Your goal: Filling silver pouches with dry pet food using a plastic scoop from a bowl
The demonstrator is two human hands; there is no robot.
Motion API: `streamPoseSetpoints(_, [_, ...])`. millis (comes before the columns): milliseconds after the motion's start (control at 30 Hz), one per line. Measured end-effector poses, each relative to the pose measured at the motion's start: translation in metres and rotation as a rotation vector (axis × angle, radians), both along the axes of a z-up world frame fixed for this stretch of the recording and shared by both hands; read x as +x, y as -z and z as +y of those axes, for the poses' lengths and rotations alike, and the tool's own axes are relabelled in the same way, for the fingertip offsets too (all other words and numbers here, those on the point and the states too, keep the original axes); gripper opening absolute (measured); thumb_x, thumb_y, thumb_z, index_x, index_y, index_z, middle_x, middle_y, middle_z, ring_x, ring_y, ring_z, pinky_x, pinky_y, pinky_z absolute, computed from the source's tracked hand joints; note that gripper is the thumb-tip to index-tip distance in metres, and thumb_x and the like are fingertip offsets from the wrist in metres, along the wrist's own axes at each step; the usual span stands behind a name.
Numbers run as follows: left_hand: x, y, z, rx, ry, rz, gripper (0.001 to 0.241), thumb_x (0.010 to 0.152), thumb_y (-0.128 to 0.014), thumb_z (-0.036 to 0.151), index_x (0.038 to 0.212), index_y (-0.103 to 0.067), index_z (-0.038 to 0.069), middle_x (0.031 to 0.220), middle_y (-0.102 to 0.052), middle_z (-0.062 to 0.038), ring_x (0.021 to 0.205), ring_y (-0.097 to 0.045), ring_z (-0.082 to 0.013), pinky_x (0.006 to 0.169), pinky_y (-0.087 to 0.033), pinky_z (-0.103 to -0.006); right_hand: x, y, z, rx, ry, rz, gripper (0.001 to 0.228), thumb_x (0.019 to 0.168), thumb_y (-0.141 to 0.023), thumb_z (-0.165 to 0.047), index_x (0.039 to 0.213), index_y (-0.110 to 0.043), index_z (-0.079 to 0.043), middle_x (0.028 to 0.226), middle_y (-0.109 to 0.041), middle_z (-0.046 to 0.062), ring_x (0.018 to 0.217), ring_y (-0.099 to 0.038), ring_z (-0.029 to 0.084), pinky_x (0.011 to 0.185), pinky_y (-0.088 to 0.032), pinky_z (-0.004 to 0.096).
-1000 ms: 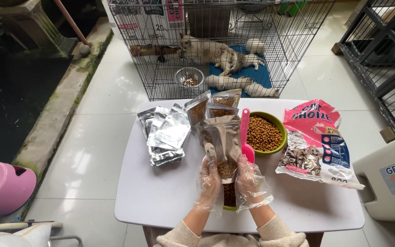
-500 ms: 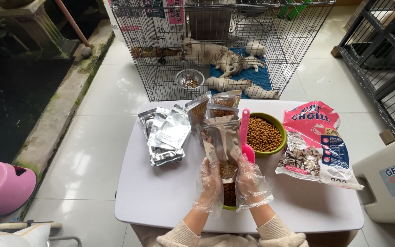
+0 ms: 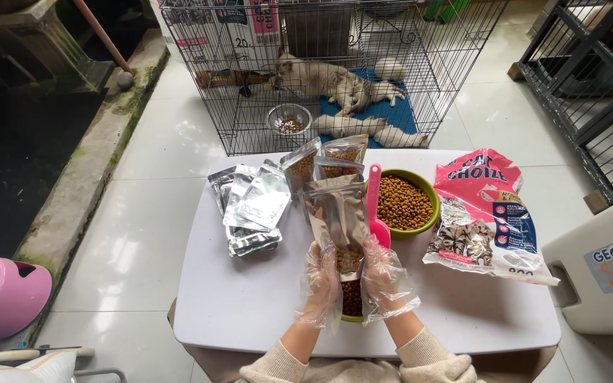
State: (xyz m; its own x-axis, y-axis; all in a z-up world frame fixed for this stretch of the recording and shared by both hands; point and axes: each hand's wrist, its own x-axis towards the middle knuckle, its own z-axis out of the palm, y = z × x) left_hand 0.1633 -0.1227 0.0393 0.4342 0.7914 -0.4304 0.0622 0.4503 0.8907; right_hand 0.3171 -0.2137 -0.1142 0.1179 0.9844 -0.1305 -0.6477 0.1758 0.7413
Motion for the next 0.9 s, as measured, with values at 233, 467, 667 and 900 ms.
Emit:
streamPoseSetpoints(233, [0.003, -0.012, 0.001, -0.150, -0.043, -0.204, 0.037, 0.095, -0.065, 0.023, 0.131, -0.062, 0.015, 0.120, -0.075, -0.007, 0.104, -0.073, -0.0214, 0.092, -0.060, -0.0312, 0.007, 0.041, -0.003, 0.622, -0.213, 1.007, 0.047, 0.101, -0.067, -0.008, 0.142, -0.053, 0.009, 0.135, -0.067, 0.016, 0.123, -0.065, 0.020, 0.115, -0.046, 0.029])
streamPoseSetpoints(467, [0.009, 0.015, 0.004, -0.280, -0.079, -0.505, 0.035, 0.096, -0.062, 0.009, 0.131, -0.060, 0.009, 0.124, -0.071, -0.016, 0.111, -0.068, -0.0279, 0.100, -0.056, -0.0395, -0.005, -0.009, 0.000, 0.208, 0.140, -0.454, 0.054, 0.110, -0.050, -0.028, 0.158, -0.037, -0.006, 0.155, -0.049, 0.010, 0.137, -0.054, 0.013, 0.120, -0.039, 0.025])
streamPoseSetpoints(667, [0.008, 0.025, 0.006, -0.419, -0.119, -0.549, 0.040, 0.095, -0.062, 0.003, 0.134, -0.059, 0.012, 0.121, -0.069, -0.020, 0.104, -0.067, -0.0313, 0.095, -0.057, -0.0437, -0.007, 0.005, -0.016, 0.773, -0.302, 0.666, 0.063, 0.105, -0.072, -0.027, 0.160, -0.044, -0.016, 0.167, -0.032, -0.003, 0.051, -0.047, 0.002, 0.046, -0.051, 0.019])
streamPoseSetpoints(900, [0.013, 0.044, 0.008, -0.321, -0.068, -0.629, 0.033, 0.097, -0.061, 0.004, 0.129, -0.061, 0.010, 0.126, -0.070, -0.019, 0.112, -0.068, -0.0309, 0.103, -0.056, -0.0450, -0.005, 0.014, -0.005, 0.883, -0.364, 0.368, 0.065, 0.105, -0.059, -0.063, 0.159, -0.044, -0.030, 0.164, -0.036, -0.013, 0.108, -0.062, 0.028, 0.069, -0.066, 0.032])
